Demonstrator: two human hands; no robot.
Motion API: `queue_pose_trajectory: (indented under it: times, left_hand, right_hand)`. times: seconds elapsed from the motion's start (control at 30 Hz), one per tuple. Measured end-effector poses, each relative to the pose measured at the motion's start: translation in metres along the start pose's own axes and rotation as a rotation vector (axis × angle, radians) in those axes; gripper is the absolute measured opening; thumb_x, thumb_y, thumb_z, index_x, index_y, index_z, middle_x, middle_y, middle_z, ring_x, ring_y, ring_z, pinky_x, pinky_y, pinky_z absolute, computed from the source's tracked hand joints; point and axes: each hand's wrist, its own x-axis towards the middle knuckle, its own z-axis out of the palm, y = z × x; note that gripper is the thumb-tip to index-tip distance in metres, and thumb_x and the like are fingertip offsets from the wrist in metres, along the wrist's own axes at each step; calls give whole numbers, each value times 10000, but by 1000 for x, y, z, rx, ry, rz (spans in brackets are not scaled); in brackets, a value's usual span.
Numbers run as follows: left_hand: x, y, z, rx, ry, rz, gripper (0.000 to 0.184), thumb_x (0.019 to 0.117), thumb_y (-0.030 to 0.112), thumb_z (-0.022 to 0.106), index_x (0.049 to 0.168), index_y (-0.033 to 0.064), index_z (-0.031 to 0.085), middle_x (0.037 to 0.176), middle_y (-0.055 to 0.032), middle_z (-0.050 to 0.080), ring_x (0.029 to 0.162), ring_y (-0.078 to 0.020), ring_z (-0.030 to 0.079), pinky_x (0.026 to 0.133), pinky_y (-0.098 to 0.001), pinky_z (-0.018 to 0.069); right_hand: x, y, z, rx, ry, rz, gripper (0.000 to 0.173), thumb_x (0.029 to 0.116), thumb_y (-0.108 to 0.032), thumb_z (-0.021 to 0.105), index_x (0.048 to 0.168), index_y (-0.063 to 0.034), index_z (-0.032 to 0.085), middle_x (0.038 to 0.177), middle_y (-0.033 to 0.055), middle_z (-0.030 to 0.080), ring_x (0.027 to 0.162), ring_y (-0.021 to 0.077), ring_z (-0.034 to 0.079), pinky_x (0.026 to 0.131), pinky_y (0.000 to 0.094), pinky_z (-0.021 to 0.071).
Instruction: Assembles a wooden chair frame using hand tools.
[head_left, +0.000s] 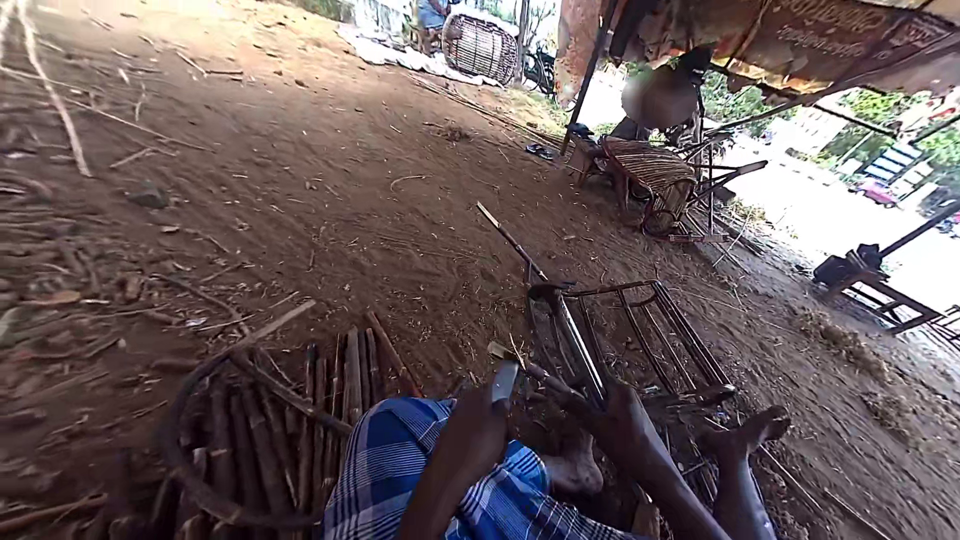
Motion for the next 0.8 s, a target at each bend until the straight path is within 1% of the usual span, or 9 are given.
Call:
queue_pose_trajectory:
  times: [0.1,0.2,0.27,0.33,0.4,0.53,0.67,0.73,0.8]
  left_hand:
    - [-38,-15,-42,-235,385,134,262,1092,232,471,1211,45,611,699,-71,611,477,-178,549,439,-340,493]
    - [-23,-29,-50,-333,694,198,282,1068,209,552,1277,21,572,743,-74,617,514,-169,576,461,-328,505]
    - [8,-31,-34,-529,615,196,251,1027,203,645,1207,32,608,733,-83,617,499,-141,537,441,-272,459]
    - [38,-32,-11,-521,529,205,411,927,276,784,1242,67,622,768,-96,621,544,-175,538,489,-334,478]
    - [64,-24,4,-326,503,184,624,834,445,853,1275,84,600,836,-131,645,644,-266,592,584,-482,522]
    - [96,-15,19,-183,529,171,484,933,410,763,1221,41,637,855,-137,683,701,-292,674,675,-548,582]
    - [89,-19,33,-157,547,172,424,967,336,720,1247,38,607,890,-167,657,735,-332,638,653,-581,535]
    - [86,-28,38,-126,554,138,481,976,344,703,1314,26,573,932,-189,657,771,-348,646,675,-589,546]
    - [85,-40,40,-105,566,100,500,967,328,727,1326,15,573,974,-189,667,837,-341,658,753,-581,551]
  right_hand:
    - [37,0,30,51,48,-29,544,838,-616,764,1226,-237,722,721,29,634,578,181,570,573,450,519]
    - [64,-14,65,146,54,11,582,823,-559,812,1277,-212,700,743,87,621,580,238,551,541,476,483]
    - [79,-23,81,183,44,15,518,851,-529,798,1258,-218,714,801,122,639,660,282,572,598,521,480]
    - [95,-22,92,161,91,10,377,934,-506,706,1036,-146,757,747,92,635,654,259,597,631,519,501]
    - [96,-21,88,122,199,46,486,990,-512,612,820,-58,649,665,110,565,602,281,570,579,523,473]
    - [107,9,70,188,331,180,433,1000,-406,634,790,-27,626,668,120,568,617,290,572,610,521,473]
    - [92,65,94,881,320,342,270,1005,-329,620,895,-86,576,572,-8,430,410,92,395,379,262,387]
    - [94,69,107,1121,348,432,197,988,-219,639,862,-88,564,540,-24,400,379,74,360,344,239,353]
    - [97,73,115,1108,351,454,199,990,-198,635,857,-71,561,528,-13,406,375,79,371,345,242,361]
